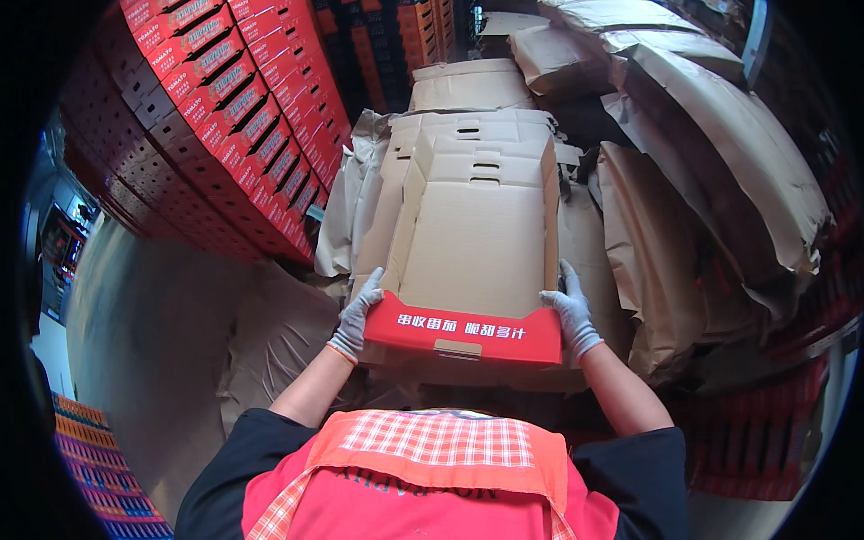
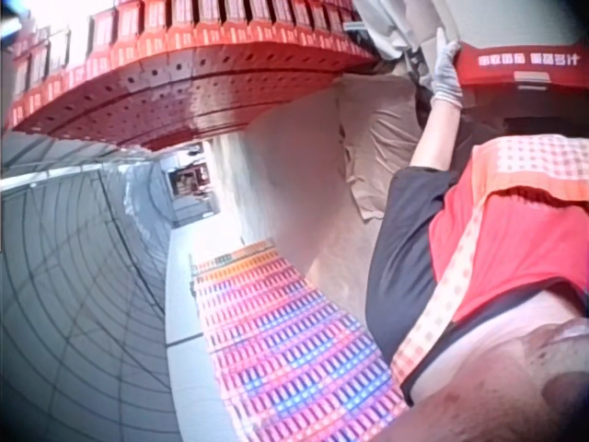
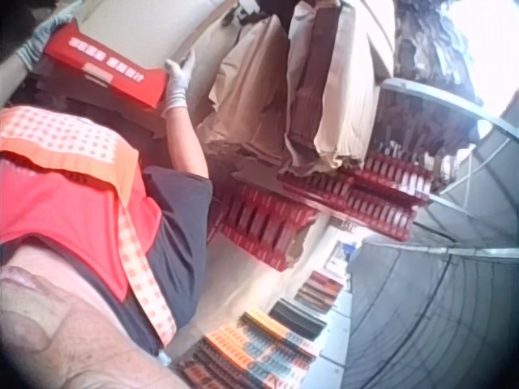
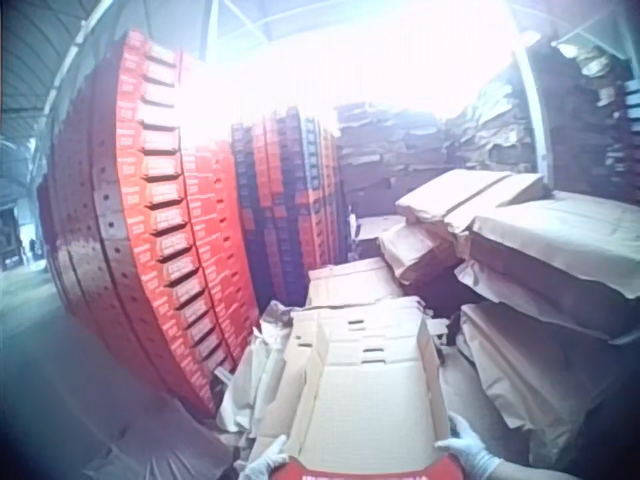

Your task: The person repeatedly picks up flat cardboard sheets, folds them into red-labeled boxes, and stacks the finished boxes on the floor. The task continues throughout the clip with consistent folding and stacking actions.

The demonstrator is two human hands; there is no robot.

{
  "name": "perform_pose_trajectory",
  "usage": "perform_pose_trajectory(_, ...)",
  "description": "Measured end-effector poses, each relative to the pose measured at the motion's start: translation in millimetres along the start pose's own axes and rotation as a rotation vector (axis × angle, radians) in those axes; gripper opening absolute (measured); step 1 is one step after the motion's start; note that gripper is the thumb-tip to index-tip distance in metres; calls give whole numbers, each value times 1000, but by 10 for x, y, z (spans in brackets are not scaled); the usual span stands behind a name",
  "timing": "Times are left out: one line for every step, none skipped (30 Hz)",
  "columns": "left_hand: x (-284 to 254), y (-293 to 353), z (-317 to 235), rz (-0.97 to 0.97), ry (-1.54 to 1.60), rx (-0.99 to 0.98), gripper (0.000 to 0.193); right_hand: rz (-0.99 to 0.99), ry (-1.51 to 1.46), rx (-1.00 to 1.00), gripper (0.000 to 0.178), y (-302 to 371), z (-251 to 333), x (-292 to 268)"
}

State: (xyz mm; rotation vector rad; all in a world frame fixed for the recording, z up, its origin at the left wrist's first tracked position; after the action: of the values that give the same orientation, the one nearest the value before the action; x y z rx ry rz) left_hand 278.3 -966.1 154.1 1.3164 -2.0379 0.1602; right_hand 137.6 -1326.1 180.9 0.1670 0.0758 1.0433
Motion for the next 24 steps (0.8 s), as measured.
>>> perform_pose_trajectory(55,-8,51,39,156,-31,81,93,-129,102,72,-32,-12,50)
perform_pose_trajectory(110,20,83,42,291,-47,81,140,-267,209,71,-36,55,51)
perform_pose_trajectory(170,52,91,24,373,-60,82,138,-248,218,73,-40,251,2)
perform_pose_trajectory(226,134,114,-4,437,-55,82,169,-137,147,73,-26,538,-6)
perform_pose_trajectory(338,218,137,24,515,-45,82,164,-61,101,73,0,848,-10)
perform_pose_trajectory(484,297,153,118,618,-49,67,189,12,-24,73,82,1223,23)
perform_pose_trajectory(536,371,279,39,646,-100,58,255,39,-165,73,197,1629,106)
perform_pose_trajectory(597,440,409,8,686,-148,50,210,109,-202,74,250,1955,179)
perform_pose_trajectory(665,487,534,12,745,-173,42,226,135,-283,74,342,2294,299)
perform_pose_trajectory(757,496,744,-3,745,-234,44,230,326,-380,74,487,2591,415)
perform_pose_trajectory(826,468,948,-22,756,-277,46,250,508,-504,74,643,2840,572)
perform_pose_trajectory(948,481,1172,50,680,-351,39,235,765,-616,70,787,3027,720)
perform_pose_trajectory(1099,485,1348,200,643,-408,32,244,999,-791,66,951,3180,912)
perform_pose_trajectory(1105,466,1530,188,583,-562,31,246,1215,-1016,63,1101,3255,1141)
perform_pose_trajectory(1175,503,1657,254,560,-701,29,267,1272,-1042,54,1170,3215,1320)
perform_pose_trajectory(1186,568,1750,237,500,-852,28,335,1319,-949,55,1137,3082,1507)
perform_pose_trajectory(1189,504,1554,349,261,-569,33,417,1376,-903,56,1085,2926,1712)
perform_pose_trajectory(1192,501,1307,366,-9,-294,39,351,1425,-1057,53,1073,2901,1892)
perform_pose_trajectory(1260,561,976,373,-274,-11,45,300,1191,-988,52,933,2925,1947)
perform_pose_trajectory(1364,716,599,361,-540,277,51,195,1197,-1129,51,893,2975,1979)
perform_pose_trajectory(1512,948,228,336,-808,553,57,90,1275,-1166,51,802,2961,1998)
perform_pose_trajectory(1708,1194,-130,316,-1061,828,64,14,1374,-1049,46,606,2962,1961)
perform_pose_trajectory(1921,1415,-463,366,-1180,1100,71,-80,1342,-968,42,465,3011,1874)
perform_pose_trajectory(2137,1600,-752,410,-1223,1387,79,-131,1332,-963,42,413,3039,1803)
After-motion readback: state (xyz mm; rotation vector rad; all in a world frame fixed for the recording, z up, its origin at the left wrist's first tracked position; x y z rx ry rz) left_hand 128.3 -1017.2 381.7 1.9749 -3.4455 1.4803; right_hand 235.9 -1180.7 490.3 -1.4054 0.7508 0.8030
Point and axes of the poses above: each hand's wrist, its own y-axis away from the middle knuckle, its own x-axis out of the palm, z = x × y, the point moved 7 cm from there along -y, towards the middle knuckle, and after that the axes turned 10 degrees about y, right-handed, at the moved point
